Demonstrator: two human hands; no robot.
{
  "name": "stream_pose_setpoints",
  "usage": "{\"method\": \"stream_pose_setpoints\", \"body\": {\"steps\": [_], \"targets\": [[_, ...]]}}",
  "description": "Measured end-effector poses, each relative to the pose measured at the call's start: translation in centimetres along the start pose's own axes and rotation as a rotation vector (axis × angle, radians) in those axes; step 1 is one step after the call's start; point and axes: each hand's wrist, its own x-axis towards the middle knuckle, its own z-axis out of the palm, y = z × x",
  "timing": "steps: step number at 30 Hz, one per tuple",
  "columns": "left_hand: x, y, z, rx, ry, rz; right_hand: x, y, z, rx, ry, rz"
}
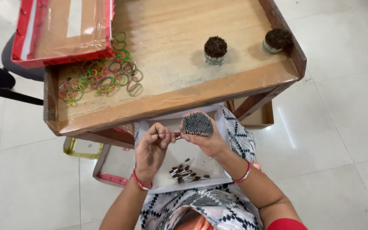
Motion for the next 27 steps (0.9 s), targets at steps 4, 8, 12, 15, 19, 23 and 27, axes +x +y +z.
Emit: {"method": "stream_pose_setpoints", "body": {"steps": [4,8,12,15,19,23,27], "targets": [[-2.0,-2.6,-1.3,-0.114,-0.051,0.033,-1.1,0.7,0.1,0.073,0.031,0.079],[-1.7,-1.1,1.4,0.574,0.077,0.100,-1.1,-0.8,0.3,-0.299,0.114,-0.016],[-1.1,-0.4,3.3,1.277,-0.008,0.309,-1.2,-2.0,1.5,-0.882,0.172,-0.179],[-0.1,-0.9,4.7,1.564,-0.122,0.394,-1.5,-1.3,1.4,-1.050,0.204,-0.147],[1.7,-0.9,6.3,1.706,-0.197,0.370,-1.7,0.2,-0.4,-1.190,0.155,-0.394],[2.9,-1.0,6.8,1.726,-0.164,0.191,-1.8,-0.3,-0.8,-1.172,0.133,-0.351],[3.4,-1.3,6.7,1.677,-0.067,0.007,-1.6,-0.7,-0.3,-1.013,0.136,-0.388]]}}
